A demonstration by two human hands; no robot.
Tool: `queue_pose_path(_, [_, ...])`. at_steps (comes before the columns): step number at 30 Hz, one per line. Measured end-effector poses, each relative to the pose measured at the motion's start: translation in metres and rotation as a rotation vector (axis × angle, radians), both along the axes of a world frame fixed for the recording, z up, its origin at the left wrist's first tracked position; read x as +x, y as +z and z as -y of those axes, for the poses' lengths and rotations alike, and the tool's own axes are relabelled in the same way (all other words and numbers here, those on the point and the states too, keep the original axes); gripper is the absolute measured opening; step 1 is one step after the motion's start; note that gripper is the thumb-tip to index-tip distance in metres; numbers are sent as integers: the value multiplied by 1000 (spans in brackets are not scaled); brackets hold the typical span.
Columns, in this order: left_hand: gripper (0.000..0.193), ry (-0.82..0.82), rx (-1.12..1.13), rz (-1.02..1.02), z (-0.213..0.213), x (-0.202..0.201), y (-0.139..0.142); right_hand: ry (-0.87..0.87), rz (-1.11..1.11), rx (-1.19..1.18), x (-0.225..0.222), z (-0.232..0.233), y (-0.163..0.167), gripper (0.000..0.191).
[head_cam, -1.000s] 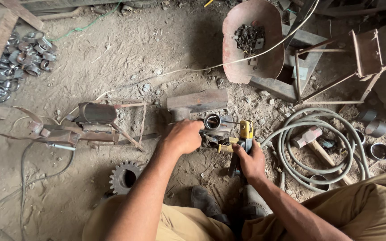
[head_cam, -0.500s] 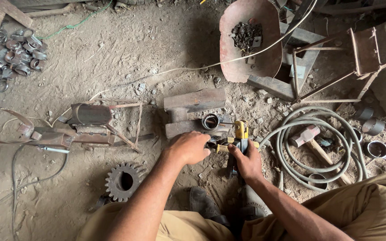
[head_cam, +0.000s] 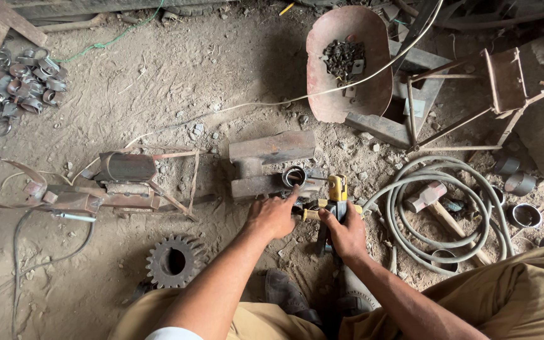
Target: The person sits on the floor in a workshop and uses a handheld welding tool to join small cylindrical metal parts. They repeatedly pick up parts from the ground, position them on a wooden block, weld them, and then place the finished pieces aside.
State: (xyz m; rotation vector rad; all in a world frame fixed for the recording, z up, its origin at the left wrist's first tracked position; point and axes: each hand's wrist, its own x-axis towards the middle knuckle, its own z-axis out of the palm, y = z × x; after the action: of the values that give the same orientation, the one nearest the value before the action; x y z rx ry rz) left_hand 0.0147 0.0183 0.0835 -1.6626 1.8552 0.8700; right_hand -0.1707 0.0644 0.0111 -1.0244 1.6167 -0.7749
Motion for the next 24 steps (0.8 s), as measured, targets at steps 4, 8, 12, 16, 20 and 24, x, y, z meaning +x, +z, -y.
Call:
queue_pose_path(4, [91, 34, -6, -9, 2, -2, -6, -5, 16, 25, 0, 1, -6, 65])
queue_pose_path(8, [88, 33, -33, -30, 2, -3, -21, -3, 0, 2, 0, 0, -5, 62])
queue_pose_path(12, [86, 7, -50, -16, 1, 1, -33, 2, -25, 2, 0, -1, -1, 56])
queue_pose_path(16, [78, -5, -101, -24, 1, 3, -32, 0, -17, -29, 0, 0, 0, 56])
queue_pose_path(20, [88, 73, -1, -21, 3, -4, -17, -11, -20, -40, 0, 1, 0, 62])
queue_pose_path(24, [90, 39, -38, -14, 4, -6, -3, -16, 17, -16, 1, 0, 3, 58])
